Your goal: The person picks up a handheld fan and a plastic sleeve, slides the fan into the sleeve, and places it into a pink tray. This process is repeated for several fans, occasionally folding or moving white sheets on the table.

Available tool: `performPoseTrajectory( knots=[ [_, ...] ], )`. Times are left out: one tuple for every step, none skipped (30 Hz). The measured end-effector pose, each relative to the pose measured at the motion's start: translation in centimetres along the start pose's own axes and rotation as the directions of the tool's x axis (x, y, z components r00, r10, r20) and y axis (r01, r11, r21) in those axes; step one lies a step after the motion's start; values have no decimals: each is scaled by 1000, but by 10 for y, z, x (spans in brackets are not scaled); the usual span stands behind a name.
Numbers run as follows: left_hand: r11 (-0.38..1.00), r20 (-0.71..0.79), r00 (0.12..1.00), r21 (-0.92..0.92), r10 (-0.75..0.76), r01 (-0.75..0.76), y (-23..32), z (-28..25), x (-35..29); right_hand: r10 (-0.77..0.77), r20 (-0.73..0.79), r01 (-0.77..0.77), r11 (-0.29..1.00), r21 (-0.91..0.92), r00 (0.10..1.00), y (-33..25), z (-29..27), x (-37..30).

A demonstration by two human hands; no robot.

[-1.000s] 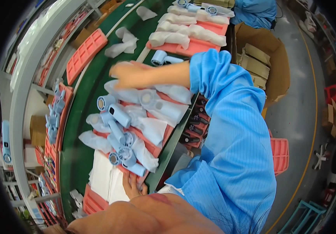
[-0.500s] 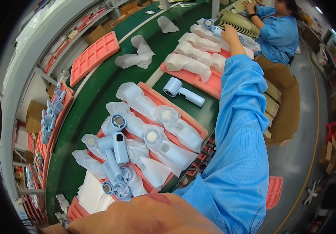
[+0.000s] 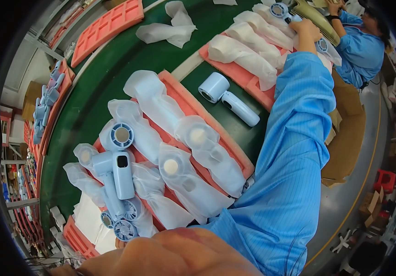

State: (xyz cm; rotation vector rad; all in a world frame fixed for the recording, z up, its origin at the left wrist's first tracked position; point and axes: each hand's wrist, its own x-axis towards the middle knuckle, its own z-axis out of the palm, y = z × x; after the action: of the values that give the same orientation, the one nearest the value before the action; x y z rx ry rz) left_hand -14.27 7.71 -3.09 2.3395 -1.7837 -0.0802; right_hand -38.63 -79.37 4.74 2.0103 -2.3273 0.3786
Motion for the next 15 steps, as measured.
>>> performPoseTrajectory(
  knots=[
    [1000, -2, 1000, 15, 0, 0, 0, 2, -2, 3, -109, 1, 999, 35, 994, 2, 2, -2],
    [1000, -6, 1000, 31, 1, -1, 0, 4, -5, 4, -108, 0, 999, 32, 994, 3, 3, -1],
    [999, -13, 1000, 47, 3, -3, 0, 4, -6, -10, -91, 10, 1000, 0, 996, 5, 5, 0],
    [999, -21, 1000, 46, 2, -1, 2, 4, -2, -27, -81, 24, 999, -28, 996, 3, 5, 2],
    [1000, -40, 999, 13, 15, -15, 4, 3, 3, -43, -72, 39, 998, -56, 996, 2, 3, 3],
    [999, -59, 998, -18, 34, -35, 5, 0, 11, -41, -84, 36, 998, -53, 996, 2, 3, 3],
    [997, -80, 995, -50, 53, -57, 5, -1, 16, -66, -125, 55, 995, -85, 990, 1, 5, 0],
    [997, -94, 994, -52, 60, -65, 4, 1, 18, -90, -167, 71, 990, -119, 982, 1, 8, -3],
    [996, -73, 995, -53, 63, -67, 2, 1, 18, -111, -205, 80, 985, -156, 973, 6, 11, -6],
    [996, -53, 996, -54, 67, -70, 0, 2, 19, -102, -219, 68, 985, -157, 970, 12, 14, -8],
    [999, -51, 998, -21, 35, -36, 7, -6, 8, -200, -335, 160, 977, -144, 920, -5, 19, -14],
    [998, -65, 997, -21, 49, -51, 6, -5, 12, -267, -448, 210, 962, -175, 853, 1, 21, -16],
    [998, -50, 997, -44, 53, -56, 6, -6, 18, -328, -551, 250, 944, -213, 767, 9, 17, -13],
    [996, -28, 998, -65, 63, -65, 6, -7, 25, -311, -562, 229, 950, -213, 766, 14, 8, -13],
    [994, -7, 997, -86, 72, -72, 7, -8, 31, -434, -638, 401, 892, -207, 636, 12, 0, -12]
  ],
)
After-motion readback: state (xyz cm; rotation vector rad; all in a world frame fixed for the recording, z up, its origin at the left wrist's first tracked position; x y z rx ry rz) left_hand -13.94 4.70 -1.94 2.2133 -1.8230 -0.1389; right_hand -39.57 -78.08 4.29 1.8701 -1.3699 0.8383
